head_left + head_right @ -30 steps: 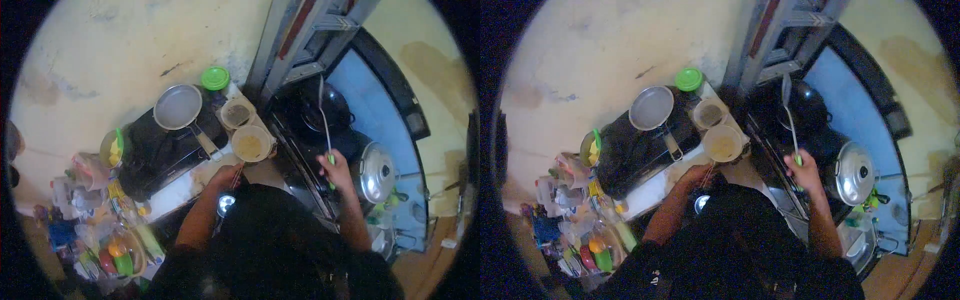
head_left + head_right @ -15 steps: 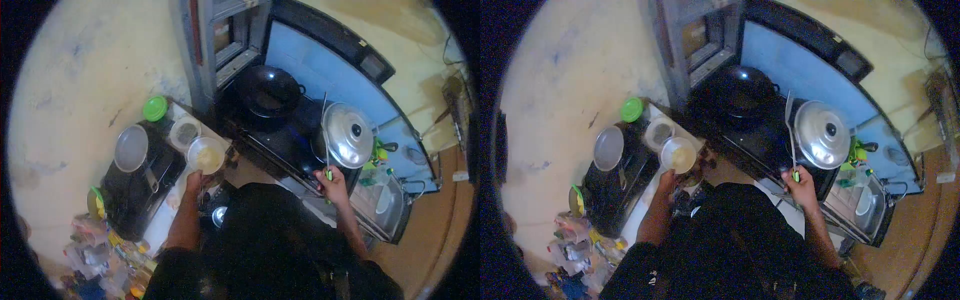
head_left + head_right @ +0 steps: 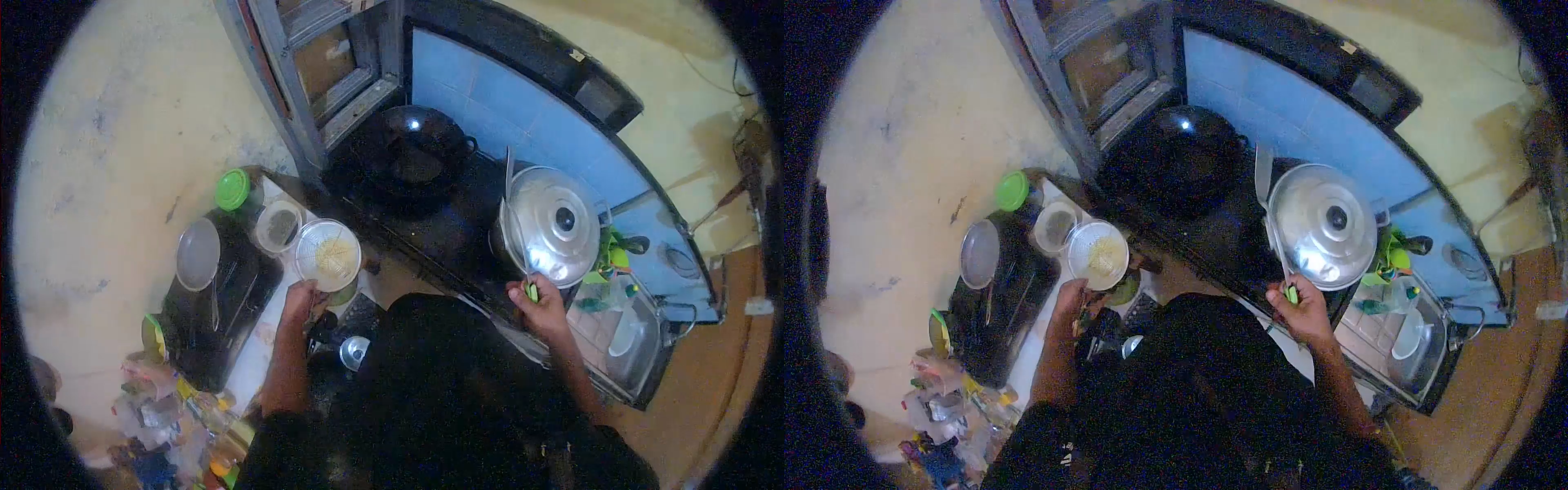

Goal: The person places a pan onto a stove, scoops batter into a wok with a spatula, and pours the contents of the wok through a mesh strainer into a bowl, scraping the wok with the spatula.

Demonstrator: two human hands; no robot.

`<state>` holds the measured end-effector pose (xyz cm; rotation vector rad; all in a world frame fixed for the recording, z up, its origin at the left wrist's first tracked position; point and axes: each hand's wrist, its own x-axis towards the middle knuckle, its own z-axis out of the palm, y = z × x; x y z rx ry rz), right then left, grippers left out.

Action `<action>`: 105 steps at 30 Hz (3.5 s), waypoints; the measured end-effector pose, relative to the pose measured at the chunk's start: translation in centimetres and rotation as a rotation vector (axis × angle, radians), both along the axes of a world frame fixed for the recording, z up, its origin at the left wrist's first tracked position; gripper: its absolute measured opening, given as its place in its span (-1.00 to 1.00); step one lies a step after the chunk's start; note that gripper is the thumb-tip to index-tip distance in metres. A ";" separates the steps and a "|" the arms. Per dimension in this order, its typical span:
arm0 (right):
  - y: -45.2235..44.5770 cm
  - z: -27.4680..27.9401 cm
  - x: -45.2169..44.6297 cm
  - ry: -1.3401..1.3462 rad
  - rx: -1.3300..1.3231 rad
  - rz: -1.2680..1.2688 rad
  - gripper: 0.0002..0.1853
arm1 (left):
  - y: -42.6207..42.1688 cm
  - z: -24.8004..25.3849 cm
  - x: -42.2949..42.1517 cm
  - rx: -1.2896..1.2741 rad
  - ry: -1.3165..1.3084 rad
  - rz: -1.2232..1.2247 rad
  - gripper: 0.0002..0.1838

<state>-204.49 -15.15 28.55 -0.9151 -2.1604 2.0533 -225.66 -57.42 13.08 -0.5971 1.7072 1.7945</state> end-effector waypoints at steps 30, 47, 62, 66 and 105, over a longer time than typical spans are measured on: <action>-0.6 3.6 -13.4 -0.110 0.892 0.551 -0.48 | 15.2 -10.5 -1.0 0.015 -0.011 -0.554 -0.61; 0.4 -6.2 -25.1 -0.494 0.972 0.759 -0.81 | 22.0 -16.1 -6.0 -0.052 0.200 -0.831 -0.65; 0.7 -16.7 -23.7 -0.189 1.163 0.499 -0.62 | 20.7 -9.6 -4.9 0.128 0.001 -0.698 -0.47; 0.4 -17.9 -24.0 -0.241 1.067 0.381 -0.61 | 16.9 -10.4 -4.8 0.140 0.022 -0.582 -0.48; -6.4 -12.3 -3.3 -0.091 0.812 0.070 -0.62 | -19.9 -21.5 11.7 -0.033 -0.406 -0.379 -0.51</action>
